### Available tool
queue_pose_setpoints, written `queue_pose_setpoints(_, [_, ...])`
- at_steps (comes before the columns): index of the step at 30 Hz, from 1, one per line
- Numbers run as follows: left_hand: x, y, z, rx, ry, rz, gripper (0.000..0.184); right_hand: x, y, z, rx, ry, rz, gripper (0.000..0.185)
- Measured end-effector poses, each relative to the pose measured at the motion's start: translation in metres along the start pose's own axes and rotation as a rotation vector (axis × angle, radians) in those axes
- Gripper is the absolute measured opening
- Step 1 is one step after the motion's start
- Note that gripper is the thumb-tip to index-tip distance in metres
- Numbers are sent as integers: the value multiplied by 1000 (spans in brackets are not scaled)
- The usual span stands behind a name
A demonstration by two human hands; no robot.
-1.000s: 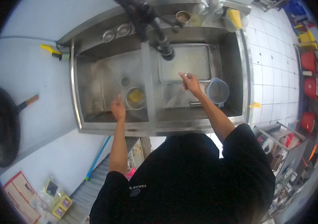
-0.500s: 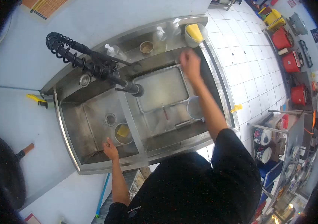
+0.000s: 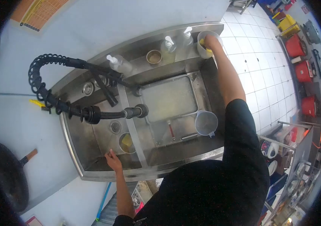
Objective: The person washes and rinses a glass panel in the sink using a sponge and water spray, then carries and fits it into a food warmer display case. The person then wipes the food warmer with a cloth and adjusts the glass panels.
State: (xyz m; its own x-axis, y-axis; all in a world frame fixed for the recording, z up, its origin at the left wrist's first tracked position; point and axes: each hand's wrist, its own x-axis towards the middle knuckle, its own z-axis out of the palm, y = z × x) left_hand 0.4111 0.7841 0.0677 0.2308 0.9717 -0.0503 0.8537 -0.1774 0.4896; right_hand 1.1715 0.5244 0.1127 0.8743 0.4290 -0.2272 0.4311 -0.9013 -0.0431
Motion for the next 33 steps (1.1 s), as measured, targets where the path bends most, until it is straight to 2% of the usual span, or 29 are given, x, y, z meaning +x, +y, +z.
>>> queue_pose_setpoints(4, [-3,1,-1,0,30,26,43,-2,4,20,-58,40,-107,21])
queue_pose_setpoints(7, [-3,8,-5,-34,-11,-80,44,18,15,5,-130,68,-248,21])
queue_pose_setpoints(10, [-3,-12,7,28,116,65,46,32,26,-9,-141,163,-302,22])
queue_pose_setpoints(12, [-7,5,-1,81,190,139,48,2,14,-62,113,9,-266,23])
queue_pose_setpoints(15, [-6,4,-2,-32,58,-20,49,-19,25,-92,195,216,-285,28])
queue_pose_setpoints(18, [-7,5,-5,19,69,-38,52,-100,-4,-126,430,532,-201,32])
queue_pose_setpoints(20, [-11,10,-11,54,56,-88,52,-164,-30,-139,369,605,-142,34])
queue_pose_setpoints(21, [-15,10,-13,74,49,-113,52,-196,-37,-130,523,561,-219,37])
queue_pose_setpoints(22, [-20,1,-11,96,57,-110,51,-229,-50,-118,514,417,-129,36])
queue_pose_setpoints(23, [-22,-9,-5,117,68,-105,51,-247,-37,-75,562,219,-205,35])
queue_pose_setpoints(24, [-24,-17,-1,136,79,-102,50,-269,-43,-26,280,294,-417,30])
queue_pose_setpoints(25, [-26,-17,-2,143,61,-128,50,-323,-118,-43,677,99,-244,25])
queue_pose_setpoints(26, [-25,-12,-5,153,41,-154,50,-336,-139,-8,718,-54,-296,21])
queue_pose_setpoints(27, [-23,-9,-8,164,21,-178,49,-358,-184,12,764,-145,-179,17])
queue_pose_setpoints(28, [-21,-9,-10,168,19,-178,50,-368,-221,61,959,-66,-194,15])
queue_pose_setpoints(29, [-20,-8,-10,172,15,-177,50,-374,-253,83,845,95,-398,25])
queue_pose_setpoints(30, [-19,-10,-10,175,9,-176,50,-381,-292,77,836,56,-471,26])
queue_pose_setpoints(32, [-17,-16,-8,159,19,-174,51,-383,-356,101,739,271,-608,28])
queue_pose_setpoints(33, [-17,-18,-6,148,23,-171,52,-381,-383,116,650,309,-712,27])
